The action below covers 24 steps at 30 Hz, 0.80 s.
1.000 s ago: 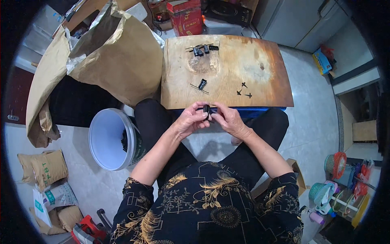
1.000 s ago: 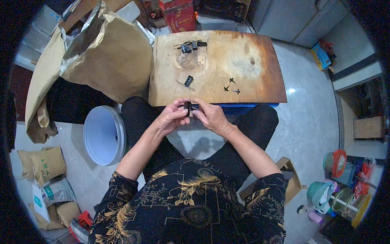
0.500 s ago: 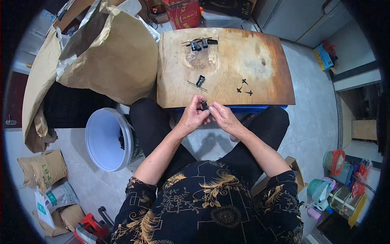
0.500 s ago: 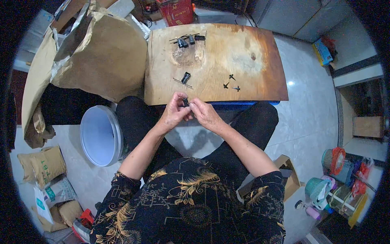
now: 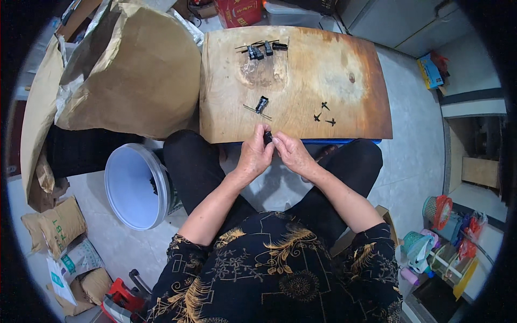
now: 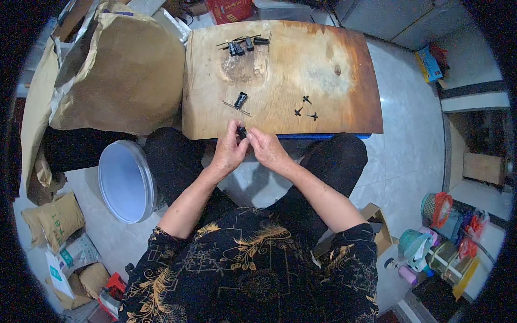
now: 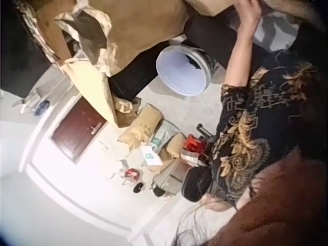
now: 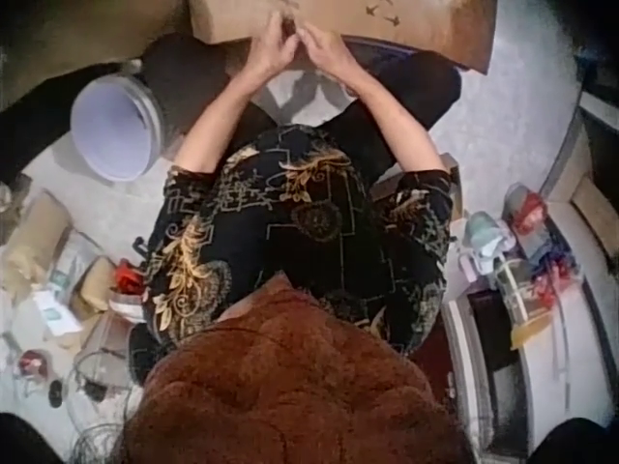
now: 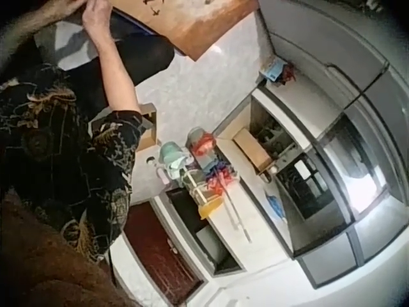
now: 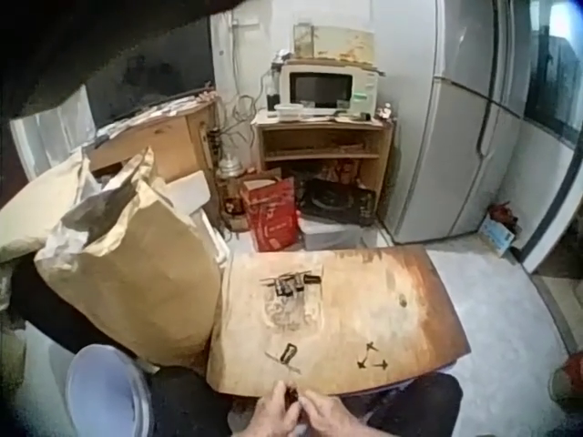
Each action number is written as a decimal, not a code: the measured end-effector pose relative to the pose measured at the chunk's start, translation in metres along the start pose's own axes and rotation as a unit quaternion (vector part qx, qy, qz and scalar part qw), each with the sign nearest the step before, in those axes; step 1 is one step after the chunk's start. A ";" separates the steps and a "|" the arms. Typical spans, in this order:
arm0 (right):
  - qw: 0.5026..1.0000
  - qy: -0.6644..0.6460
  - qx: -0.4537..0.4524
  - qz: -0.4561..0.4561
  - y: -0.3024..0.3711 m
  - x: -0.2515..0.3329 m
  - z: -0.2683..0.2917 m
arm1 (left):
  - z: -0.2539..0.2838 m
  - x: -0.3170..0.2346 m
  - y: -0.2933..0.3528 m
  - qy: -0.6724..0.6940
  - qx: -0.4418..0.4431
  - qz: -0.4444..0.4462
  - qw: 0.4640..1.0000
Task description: Assembling small plastic and metal components into a larger assembly on a workbench.
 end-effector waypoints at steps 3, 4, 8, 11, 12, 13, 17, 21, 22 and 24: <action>1.000 0.005 -0.008 -0.017 -0.004 0.000 0.000 | 0.000 0.002 -0.003 -0.014 -0.027 -0.010 0.999; 1.000 -0.005 -0.010 -0.026 -0.005 0.000 0.000 | 0.001 0.003 -0.003 -0.022 -0.038 -0.025 0.999; 1.000 0.006 -0.004 -0.020 -0.005 -0.008 -0.002 | -0.003 0.009 -0.002 -0.007 -0.047 -0.036 0.998; 0.996 -0.066 0.030 -0.053 -0.005 -0.018 -0.003 | -0.006 0.013 -0.003 0.023 -0.051 -0.035 0.998; 0.996 -0.066 0.028 -0.048 -0.005 -0.012 -0.002 | -0.005 0.014 -0.003 0.058 -0.035 0.000 0.998; 0.994 -0.101 0.003 -0.038 -0.004 -0.005 0.000 | -0.005 0.014 -0.002 0.093 -0.019 0.035 0.995; 0.979 -0.197 -0.031 -0.039 0.004 0.008 0.008 | 0.011 -0.001 0.003 0.480 0.063 0.073 0.872; 0.968 -0.237 0.017 -0.075 0.010 0.010 0.008 | 0.016 -0.003 0.010 0.581 0.102 0.137 0.796; 0.969 -0.237 0.017 -0.071 0.011 0.011 0.007 | 0.016 0.000 0.011 0.580 0.102 0.134 0.797; 0.964 -0.260 0.015 -0.057 0.012 0.015 0.007 | 0.012 0.002 0.013 0.556 0.135 0.150 0.806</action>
Point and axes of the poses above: each hand's wrist, its own y-axis away from the middle knuckle, its own z-axis out of the back of the hand, x = y × z, the point moved 5 cm from there along -y, towards the middle knuckle, and after that the axes turned 4 degrees about z, right-handed, at the moved point
